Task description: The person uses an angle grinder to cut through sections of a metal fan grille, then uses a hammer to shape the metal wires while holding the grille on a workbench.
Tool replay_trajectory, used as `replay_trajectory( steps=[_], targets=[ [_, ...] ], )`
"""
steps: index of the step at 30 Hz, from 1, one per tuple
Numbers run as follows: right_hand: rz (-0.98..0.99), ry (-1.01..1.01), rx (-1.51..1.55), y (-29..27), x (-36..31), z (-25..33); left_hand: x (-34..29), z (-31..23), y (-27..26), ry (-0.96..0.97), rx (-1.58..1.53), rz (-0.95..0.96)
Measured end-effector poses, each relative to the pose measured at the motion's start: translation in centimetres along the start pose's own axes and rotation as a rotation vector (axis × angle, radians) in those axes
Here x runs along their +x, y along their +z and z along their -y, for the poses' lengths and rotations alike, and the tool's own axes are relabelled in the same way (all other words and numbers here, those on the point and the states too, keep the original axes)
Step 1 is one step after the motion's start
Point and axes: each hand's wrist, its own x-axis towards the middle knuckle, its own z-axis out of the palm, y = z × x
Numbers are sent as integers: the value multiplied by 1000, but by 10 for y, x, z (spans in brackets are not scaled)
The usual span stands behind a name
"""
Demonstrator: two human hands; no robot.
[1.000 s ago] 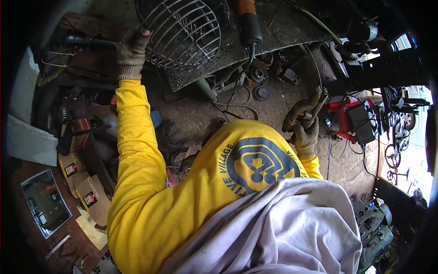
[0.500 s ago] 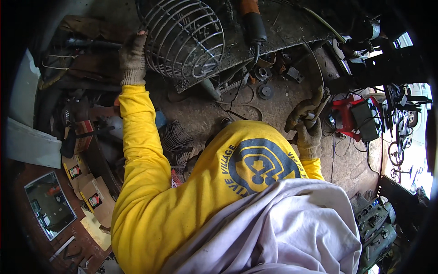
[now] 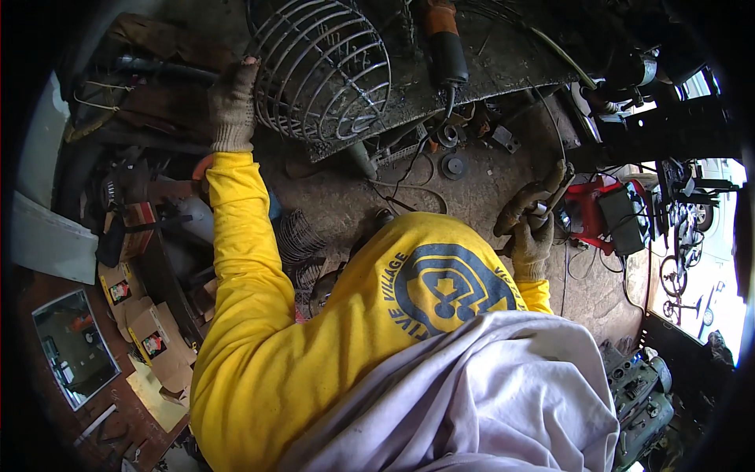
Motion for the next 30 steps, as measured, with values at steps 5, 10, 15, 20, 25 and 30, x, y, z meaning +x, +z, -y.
replay_trajectory(
  steps=[5, 10, 15, 20, 25, 30],
  targets=[
    [35, 26, -23, 2, -2, 0, 0, 2, -1, 31, 74, -7],
    [24, 30, -32, 5, -2, 2, 2, 3, -5, -32, 72, 26],
    [16, 28, -41, -3, 0, -7, -4, -18, 4, -60, 23, 91],
    [4, 49, -61, -4, 0, -4, -6, -13, 3, -172, -177, 96],
    [31, -3, 86, -3, 0, -11, -14, -25, 14, -284, -570, 19],
    [11, -9, 21, -6, 0, -9, -15, -33, 10, -315, -518, 125]
  ],
)
